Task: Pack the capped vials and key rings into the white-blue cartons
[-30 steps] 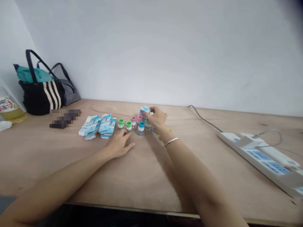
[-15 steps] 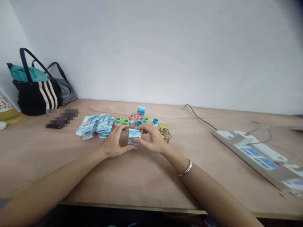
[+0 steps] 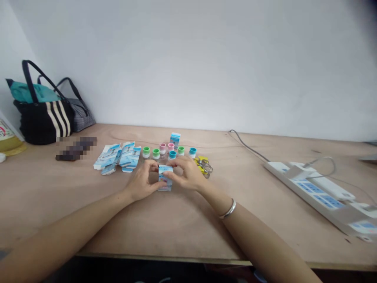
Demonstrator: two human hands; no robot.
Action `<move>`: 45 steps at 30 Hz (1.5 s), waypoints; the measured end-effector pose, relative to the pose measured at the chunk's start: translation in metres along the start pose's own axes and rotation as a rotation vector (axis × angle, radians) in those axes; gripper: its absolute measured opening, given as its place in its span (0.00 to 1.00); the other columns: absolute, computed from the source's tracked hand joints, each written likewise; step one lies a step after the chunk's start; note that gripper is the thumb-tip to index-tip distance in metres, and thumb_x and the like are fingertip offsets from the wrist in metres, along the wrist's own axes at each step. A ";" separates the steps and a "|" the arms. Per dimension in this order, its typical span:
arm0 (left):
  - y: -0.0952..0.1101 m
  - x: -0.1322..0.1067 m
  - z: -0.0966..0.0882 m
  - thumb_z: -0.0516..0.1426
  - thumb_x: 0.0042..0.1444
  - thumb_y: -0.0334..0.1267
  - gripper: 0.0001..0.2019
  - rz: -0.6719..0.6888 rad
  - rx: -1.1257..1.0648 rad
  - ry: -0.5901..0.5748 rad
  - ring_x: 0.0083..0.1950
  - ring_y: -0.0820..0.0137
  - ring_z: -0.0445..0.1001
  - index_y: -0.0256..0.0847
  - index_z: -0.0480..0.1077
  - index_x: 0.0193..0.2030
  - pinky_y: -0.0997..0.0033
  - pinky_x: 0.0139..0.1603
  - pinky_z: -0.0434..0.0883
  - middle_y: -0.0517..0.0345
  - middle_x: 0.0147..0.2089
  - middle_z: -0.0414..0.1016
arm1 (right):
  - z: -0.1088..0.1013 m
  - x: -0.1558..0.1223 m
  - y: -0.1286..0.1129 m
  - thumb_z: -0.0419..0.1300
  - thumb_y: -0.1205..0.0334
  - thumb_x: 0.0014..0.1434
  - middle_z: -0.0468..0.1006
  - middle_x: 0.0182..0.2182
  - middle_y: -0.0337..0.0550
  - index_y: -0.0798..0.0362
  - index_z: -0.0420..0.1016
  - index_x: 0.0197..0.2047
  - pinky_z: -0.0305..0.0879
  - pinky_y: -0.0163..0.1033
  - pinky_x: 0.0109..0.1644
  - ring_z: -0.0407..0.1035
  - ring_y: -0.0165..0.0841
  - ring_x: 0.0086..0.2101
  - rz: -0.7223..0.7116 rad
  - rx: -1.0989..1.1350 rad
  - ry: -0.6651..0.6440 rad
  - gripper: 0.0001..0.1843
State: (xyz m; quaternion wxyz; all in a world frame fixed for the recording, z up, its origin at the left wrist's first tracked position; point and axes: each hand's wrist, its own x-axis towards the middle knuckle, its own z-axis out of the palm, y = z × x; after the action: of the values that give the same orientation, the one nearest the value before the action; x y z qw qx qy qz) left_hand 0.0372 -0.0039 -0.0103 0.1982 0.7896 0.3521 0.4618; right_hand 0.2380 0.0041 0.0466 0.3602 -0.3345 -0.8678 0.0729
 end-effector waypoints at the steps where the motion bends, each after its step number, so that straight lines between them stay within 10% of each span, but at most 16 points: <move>1: 0.001 0.000 -0.001 0.64 0.47 0.43 0.25 0.004 0.006 -0.002 0.50 0.64 0.73 0.44 0.55 0.47 0.58 0.49 0.71 0.53 0.49 0.69 | -0.001 0.001 -0.001 0.60 0.51 0.55 0.78 0.30 0.43 0.53 0.76 0.34 0.62 0.37 0.37 0.70 0.33 0.32 0.002 -0.003 0.005 0.14; 9: 0.009 -0.003 -0.003 0.64 0.46 0.43 0.26 0.017 0.047 -0.041 0.48 0.63 0.73 0.45 0.58 0.49 0.58 0.50 0.71 0.55 0.47 0.72 | 0.006 0.004 0.000 0.50 0.46 0.61 0.65 0.14 0.36 0.55 0.67 0.17 0.53 0.32 0.23 0.59 0.25 0.18 0.225 0.192 0.069 0.28; 13: 0.014 -0.002 -0.005 0.64 0.46 0.44 0.29 0.030 0.022 -0.081 0.50 0.63 0.73 0.45 0.57 0.53 0.59 0.51 0.70 0.54 0.51 0.71 | 0.014 0.003 0.006 0.54 0.47 0.58 0.68 0.17 0.35 0.54 0.70 0.34 0.57 0.33 0.22 0.61 0.28 0.18 0.433 0.300 0.212 0.18; 16: 0.016 0.002 -0.008 0.65 0.44 0.44 0.34 -0.015 0.010 -0.127 0.49 0.63 0.74 0.46 0.57 0.57 0.60 0.50 0.71 0.53 0.52 0.71 | 0.006 0.000 0.000 0.58 0.52 0.55 0.72 0.23 0.38 0.52 0.68 0.39 0.62 0.36 0.29 0.65 0.31 0.24 0.284 0.180 0.347 0.14; 21: 0.014 0.006 -0.009 0.66 0.41 0.45 0.36 -0.082 -0.018 -0.146 0.48 0.61 0.75 0.47 0.59 0.58 0.60 0.47 0.72 0.54 0.47 0.75 | -0.014 -0.003 -0.019 0.54 0.57 0.61 0.77 0.35 0.43 0.49 0.72 0.41 0.60 0.43 0.45 0.67 0.36 0.38 -0.179 0.013 0.024 0.09; 30: 0.007 0.006 -0.015 0.65 0.43 0.47 0.34 -0.064 -0.001 -0.093 0.48 0.61 0.74 0.45 0.61 0.58 0.59 0.49 0.70 0.52 0.49 0.75 | -0.020 -0.013 -0.001 0.59 0.57 0.59 0.79 0.29 0.38 0.45 0.78 0.39 0.53 0.41 0.40 0.67 0.33 0.32 -0.151 -0.089 -0.049 0.07; 45: 0.013 -0.004 -0.005 0.51 0.61 0.46 0.19 0.268 0.618 -0.118 0.53 0.61 0.70 0.46 0.66 0.57 0.49 0.60 0.54 0.50 0.56 0.71 | -0.001 -0.035 0.011 0.56 0.68 0.52 0.71 0.22 0.38 0.53 0.72 0.29 0.51 0.39 0.39 0.63 0.30 0.27 -0.218 -0.175 -0.081 0.05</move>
State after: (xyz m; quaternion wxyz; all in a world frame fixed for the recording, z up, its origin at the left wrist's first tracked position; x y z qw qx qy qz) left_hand 0.0364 -0.0159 -0.0015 -0.0929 0.8770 0.3563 0.3086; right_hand 0.2623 -0.0102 0.0228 0.3000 -0.2650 -0.9159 -0.0293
